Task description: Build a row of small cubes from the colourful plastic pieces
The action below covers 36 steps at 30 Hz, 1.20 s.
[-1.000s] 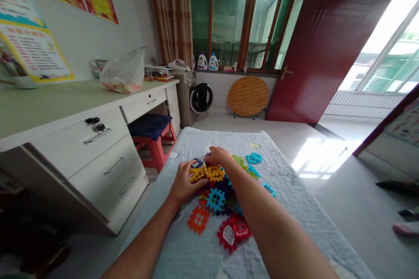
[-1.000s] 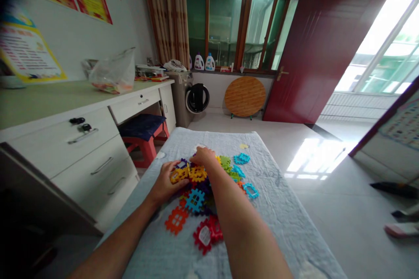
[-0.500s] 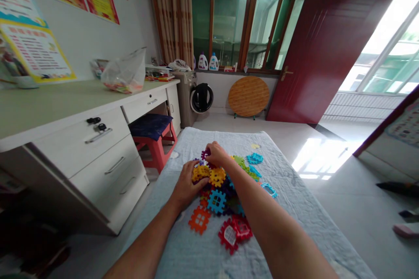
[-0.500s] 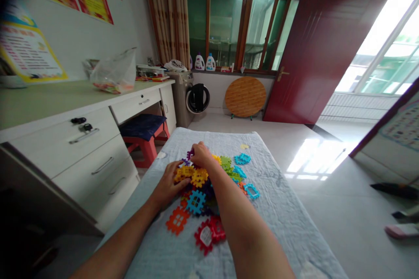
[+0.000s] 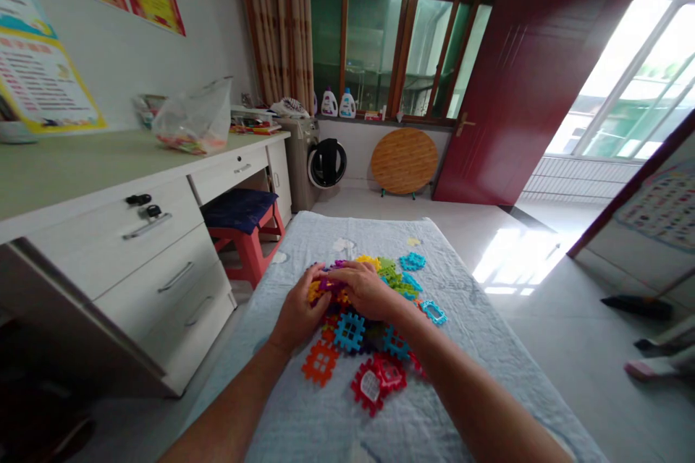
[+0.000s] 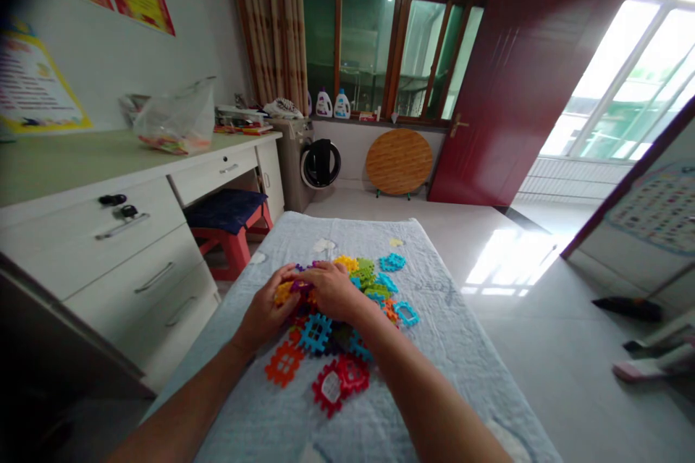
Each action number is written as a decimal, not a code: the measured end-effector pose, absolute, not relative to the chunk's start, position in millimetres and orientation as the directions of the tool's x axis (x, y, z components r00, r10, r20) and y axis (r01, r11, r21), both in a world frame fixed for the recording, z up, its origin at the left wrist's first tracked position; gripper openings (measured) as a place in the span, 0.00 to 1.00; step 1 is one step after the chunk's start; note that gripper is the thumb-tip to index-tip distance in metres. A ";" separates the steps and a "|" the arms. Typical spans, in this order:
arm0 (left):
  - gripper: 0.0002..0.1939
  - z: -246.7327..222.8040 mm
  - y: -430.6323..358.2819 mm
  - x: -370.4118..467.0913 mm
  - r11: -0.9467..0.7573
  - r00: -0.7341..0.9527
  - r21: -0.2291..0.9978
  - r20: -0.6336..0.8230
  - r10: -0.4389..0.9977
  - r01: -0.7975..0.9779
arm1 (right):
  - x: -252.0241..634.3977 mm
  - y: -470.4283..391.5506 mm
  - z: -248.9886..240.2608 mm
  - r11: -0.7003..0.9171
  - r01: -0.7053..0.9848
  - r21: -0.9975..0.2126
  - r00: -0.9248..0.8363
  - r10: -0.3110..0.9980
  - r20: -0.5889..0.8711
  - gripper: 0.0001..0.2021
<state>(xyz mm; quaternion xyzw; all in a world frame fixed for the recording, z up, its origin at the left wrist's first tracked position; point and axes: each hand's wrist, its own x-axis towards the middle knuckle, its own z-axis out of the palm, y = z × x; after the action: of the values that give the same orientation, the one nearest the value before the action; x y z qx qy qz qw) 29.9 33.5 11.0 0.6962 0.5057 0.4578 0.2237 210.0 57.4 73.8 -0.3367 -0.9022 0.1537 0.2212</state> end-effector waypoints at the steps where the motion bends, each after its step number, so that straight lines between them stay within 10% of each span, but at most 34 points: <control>1: 0.21 12.0 33.7 29.7 -0.369 0.069 0.761 0.396 0.916 0.534 | 212.1 54.4 74.4 0.729 0.503 -0.464 -0.701 0.658 0.274 0.24; 6: 0.15 12.3 39.2 23.9 -0.357 0.026 0.675 0.448 0.894 0.646 | 231.5 66.9 76.2 0.596 0.509 -0.620 -0.578 0.771 0.266 0.16; 13: 0.45 5.5 32.0 30.7 -0.482 0.303 0.522 0.394 0.868 0.704 | 250.8 139.8 49.3 0.200 0.927 -0.316 -0.214 0.977 -0.009 0.27; 24: 0.56 5.6 13.2 52.6 -0.459 0.399 0.383 0.229 0.888 0.802 | 242.0 170.2 43.7 0.249 0.909 -0.335 -0.334 0.915 -0.226 0.26; 36: 0.32 3.4 26.5 49.6 -0.466 0.242 0.476 0.459 0.855 0.746 | 262.1 128.0 57.6 0.475 0.599 -0.645 -0.348 0.880 0.324 0.11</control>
<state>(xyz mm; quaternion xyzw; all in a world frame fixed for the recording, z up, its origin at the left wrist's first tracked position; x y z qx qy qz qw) 49.6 26.5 3.4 0.7839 0.5104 0.3445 0.0792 262.1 128.0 57.6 -0.4662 -0.7929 0.2130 0.3294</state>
